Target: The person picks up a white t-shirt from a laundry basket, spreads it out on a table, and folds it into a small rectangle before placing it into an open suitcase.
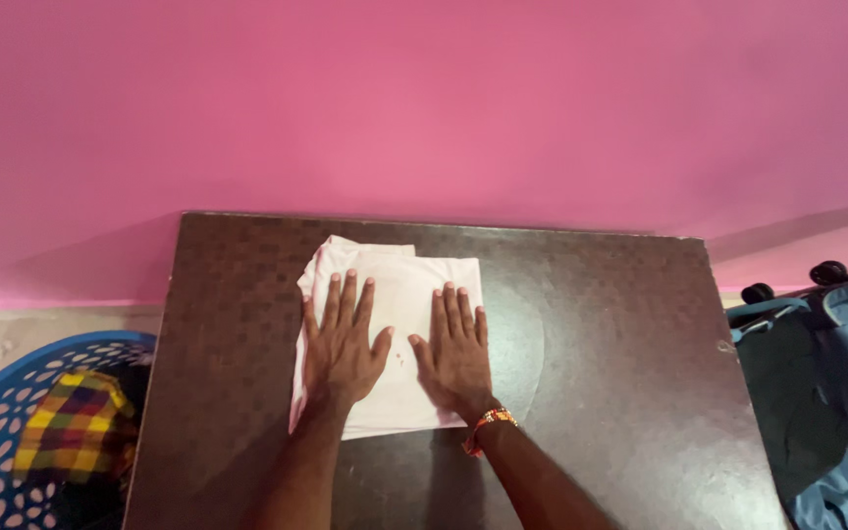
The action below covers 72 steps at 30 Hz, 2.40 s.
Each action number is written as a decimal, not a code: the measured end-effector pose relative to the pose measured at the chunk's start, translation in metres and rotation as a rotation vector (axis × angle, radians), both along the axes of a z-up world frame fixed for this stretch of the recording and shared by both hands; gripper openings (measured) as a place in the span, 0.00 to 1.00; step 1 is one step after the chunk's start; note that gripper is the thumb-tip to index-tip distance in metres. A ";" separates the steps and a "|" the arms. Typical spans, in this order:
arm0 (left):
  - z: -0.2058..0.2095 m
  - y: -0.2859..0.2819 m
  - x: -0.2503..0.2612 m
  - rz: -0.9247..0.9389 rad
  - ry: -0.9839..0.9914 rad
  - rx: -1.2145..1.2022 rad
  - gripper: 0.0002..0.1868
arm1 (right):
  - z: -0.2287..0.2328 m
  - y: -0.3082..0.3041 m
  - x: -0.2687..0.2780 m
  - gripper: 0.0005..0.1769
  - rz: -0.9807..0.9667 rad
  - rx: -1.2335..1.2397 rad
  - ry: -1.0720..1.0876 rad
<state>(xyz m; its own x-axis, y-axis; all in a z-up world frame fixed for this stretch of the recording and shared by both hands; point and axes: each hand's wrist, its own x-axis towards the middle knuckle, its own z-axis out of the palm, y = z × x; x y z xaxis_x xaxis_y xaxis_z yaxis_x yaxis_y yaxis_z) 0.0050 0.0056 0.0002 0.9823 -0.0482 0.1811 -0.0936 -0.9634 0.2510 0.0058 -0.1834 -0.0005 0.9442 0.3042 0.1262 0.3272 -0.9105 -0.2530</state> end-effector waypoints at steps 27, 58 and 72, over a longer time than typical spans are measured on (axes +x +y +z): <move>0.006 -0.002 0.000 0.014 0.006 0.011 0.42 | 0.014 -0.008 0.000 0.39 0.172 -0.055 0.084; 0.012 0.000 0.006 0.071 -0.051 -0.126 0.40 | 0.011 0.000 0.016 0.43 0.072 -0.028 0.036; 0.012 -0.001 0.013 0.063 0.033 -0.048 0.44 | 0.011 0.004 0.016 0.43 0.069 -0.082 0.013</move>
